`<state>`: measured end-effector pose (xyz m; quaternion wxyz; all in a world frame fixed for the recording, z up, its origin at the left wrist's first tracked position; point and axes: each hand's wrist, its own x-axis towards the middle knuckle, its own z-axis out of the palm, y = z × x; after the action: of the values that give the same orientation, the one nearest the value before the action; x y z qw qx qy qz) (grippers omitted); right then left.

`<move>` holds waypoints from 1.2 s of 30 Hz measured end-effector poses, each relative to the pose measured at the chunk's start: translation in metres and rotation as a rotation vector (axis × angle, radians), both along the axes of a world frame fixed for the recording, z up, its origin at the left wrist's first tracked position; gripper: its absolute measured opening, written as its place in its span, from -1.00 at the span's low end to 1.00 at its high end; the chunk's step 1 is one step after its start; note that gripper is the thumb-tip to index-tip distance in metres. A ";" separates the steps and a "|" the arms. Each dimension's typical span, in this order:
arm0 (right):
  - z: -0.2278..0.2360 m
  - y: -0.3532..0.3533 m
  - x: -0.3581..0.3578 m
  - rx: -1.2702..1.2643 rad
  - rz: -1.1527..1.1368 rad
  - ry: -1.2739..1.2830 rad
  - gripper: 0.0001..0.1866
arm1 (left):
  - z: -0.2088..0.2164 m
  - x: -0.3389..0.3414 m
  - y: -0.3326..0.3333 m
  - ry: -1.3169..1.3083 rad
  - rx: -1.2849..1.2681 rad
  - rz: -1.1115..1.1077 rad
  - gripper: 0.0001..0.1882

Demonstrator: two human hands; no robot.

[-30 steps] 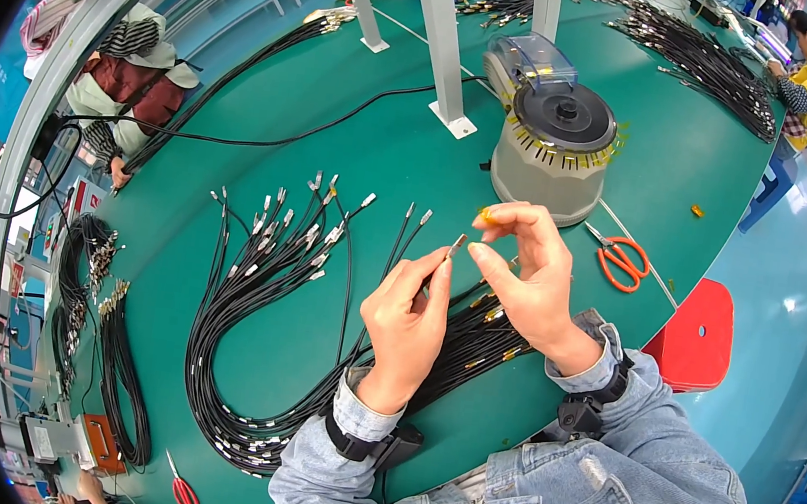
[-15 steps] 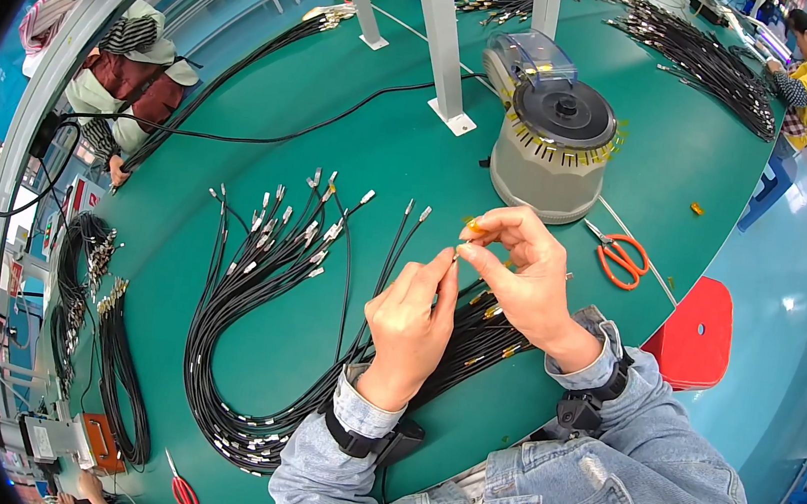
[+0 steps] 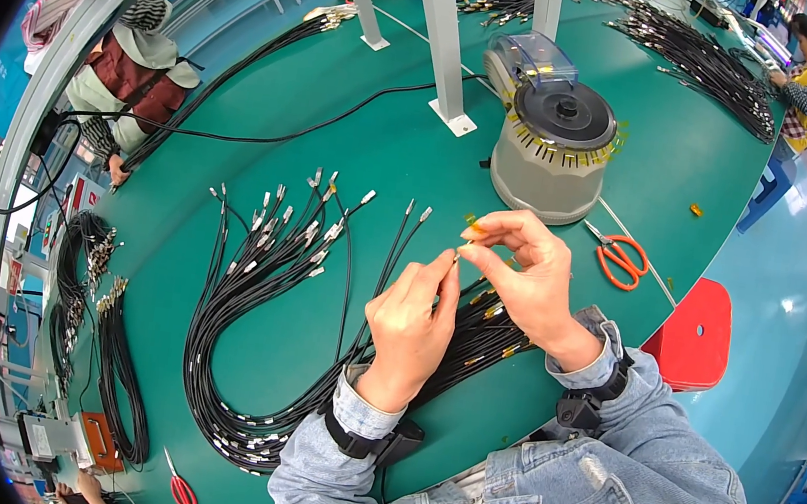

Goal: The person picks up a yellow component from a dispenser, presses it onto the end of a black cable, and wraps a piece of white tape around the connection. They repeat this process for multiple cables, placing each finished one into a pile on the table.

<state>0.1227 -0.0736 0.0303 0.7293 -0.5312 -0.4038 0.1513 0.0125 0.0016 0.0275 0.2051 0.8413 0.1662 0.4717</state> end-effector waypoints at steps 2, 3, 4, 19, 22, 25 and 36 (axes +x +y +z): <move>-0.002 0.001 0.000 -0.003 -0.008 -0.014 -0.80 | 0.000 0.000 0.000 -0.003 0.004 0.002 -0.84; -0.003 0.001 0.000 -0.007 -0.016 -0.028 -0.80 | 0.000 0.000 0.000 -0.004 0.006 0.003 -0.84; -0.004 0.001 0.001 -0.010 -0.024 -0.041 -0.80 | 0.000 0.000 0.000 -0.004 0.005 0.004 -0.84; -0.001 -0.003 0.002 -0.043 0.060 0.122 -0.81 | 0.008 -0.003 -0.003 0.066 -0.248 -0.037 -0.88; 0.001 -0.001 0.001 -0.009 0.072 0.167 -0.81 | 0.005 -0.004 0.000 0.029 -0.471 -0.109 -0.90; 0.003 0.001 0.001 0.054 0.076 0.201 -0.82 | 0.007 -0.005 0.004 -0.034 -0.695 -0.178 -0.90; -0.004 0.000 -0.007 -0.026 0.276 0.295 -0.91 | 0.014 -0.007 0.008 -0.157 -1.311 -0.334 -0.84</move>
<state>0.1159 -0.0732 0.0266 0.7459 -0.4524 -0.3595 0.3312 0.0050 0.0097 0.0414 0.7540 0.5209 0.2701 0.2953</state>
